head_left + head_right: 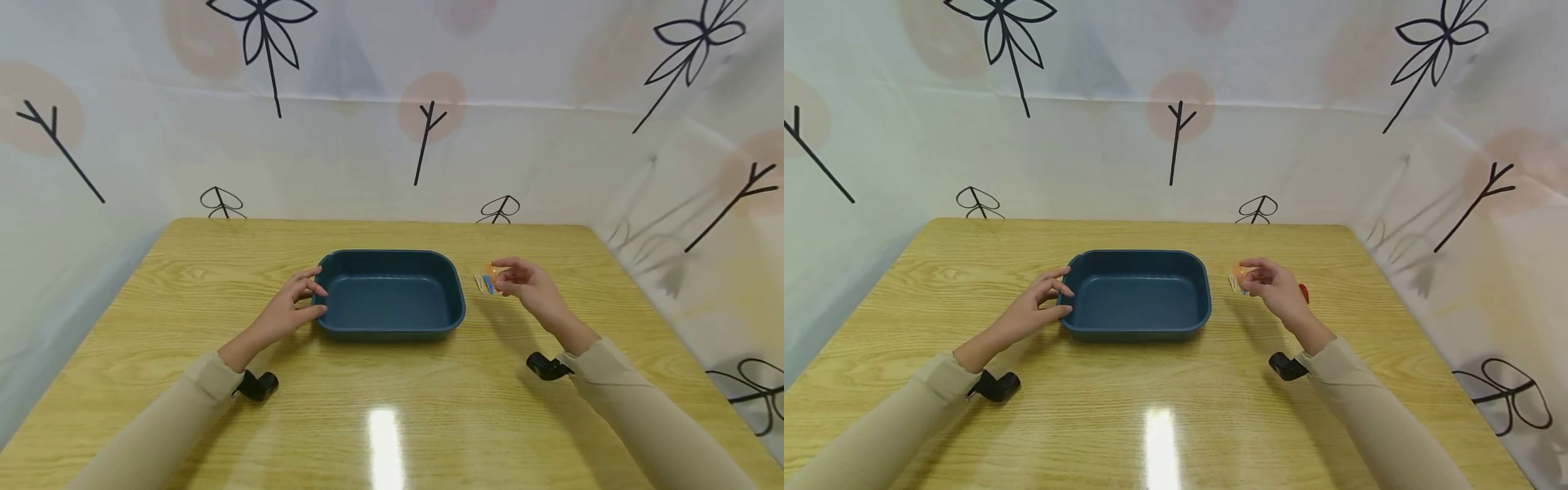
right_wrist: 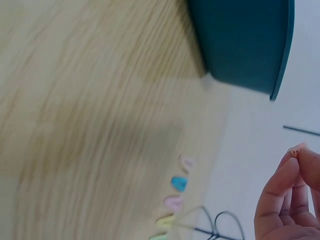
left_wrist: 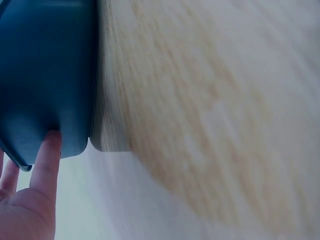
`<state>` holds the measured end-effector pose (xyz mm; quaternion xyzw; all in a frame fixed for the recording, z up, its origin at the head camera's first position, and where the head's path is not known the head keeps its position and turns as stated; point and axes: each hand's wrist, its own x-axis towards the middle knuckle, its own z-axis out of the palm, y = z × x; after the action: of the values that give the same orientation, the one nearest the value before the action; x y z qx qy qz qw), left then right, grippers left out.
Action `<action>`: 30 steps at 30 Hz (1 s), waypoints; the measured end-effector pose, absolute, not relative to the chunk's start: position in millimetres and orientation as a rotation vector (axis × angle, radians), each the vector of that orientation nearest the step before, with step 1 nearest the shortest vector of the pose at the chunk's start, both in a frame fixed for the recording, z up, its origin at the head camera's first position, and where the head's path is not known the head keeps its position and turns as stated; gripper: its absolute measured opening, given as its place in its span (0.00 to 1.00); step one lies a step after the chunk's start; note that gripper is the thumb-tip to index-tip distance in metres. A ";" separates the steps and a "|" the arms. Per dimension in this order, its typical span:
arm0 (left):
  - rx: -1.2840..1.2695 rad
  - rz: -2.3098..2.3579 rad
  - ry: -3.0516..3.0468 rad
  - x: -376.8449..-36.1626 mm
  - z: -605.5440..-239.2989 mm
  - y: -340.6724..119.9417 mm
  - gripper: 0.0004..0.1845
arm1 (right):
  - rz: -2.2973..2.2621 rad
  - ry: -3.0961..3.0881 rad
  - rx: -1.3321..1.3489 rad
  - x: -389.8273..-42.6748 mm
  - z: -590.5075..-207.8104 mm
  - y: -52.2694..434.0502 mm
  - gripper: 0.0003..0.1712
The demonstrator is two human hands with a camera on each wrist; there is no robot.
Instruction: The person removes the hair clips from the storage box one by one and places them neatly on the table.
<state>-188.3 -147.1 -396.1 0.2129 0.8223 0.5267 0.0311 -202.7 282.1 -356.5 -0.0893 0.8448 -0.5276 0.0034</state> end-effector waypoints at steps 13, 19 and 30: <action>0.647 1.630 2.533 -188.7 -397.3 -146.7 0.10 | -1.713 2.676 -0.251 -201.5 -367.9 321.9 0.22; 0.650 1.635 2.537 -188.4 -396.6 -147.0 0.10 | -1.776 2.662 -0.260 -203.9 -373.4 343.8 0.20; 0.633 1.643 2.524 -188.1 -396.3 -146.4 0.10 | -1.698 2.725 -0.172 -208.4 -385.1 379.0 0.20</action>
<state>-188.1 -146.4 -396.3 0.2057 0.8197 0.5336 0.0322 -208.4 379.0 -385.1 -0.0536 0.8470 -0.5277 -0.0370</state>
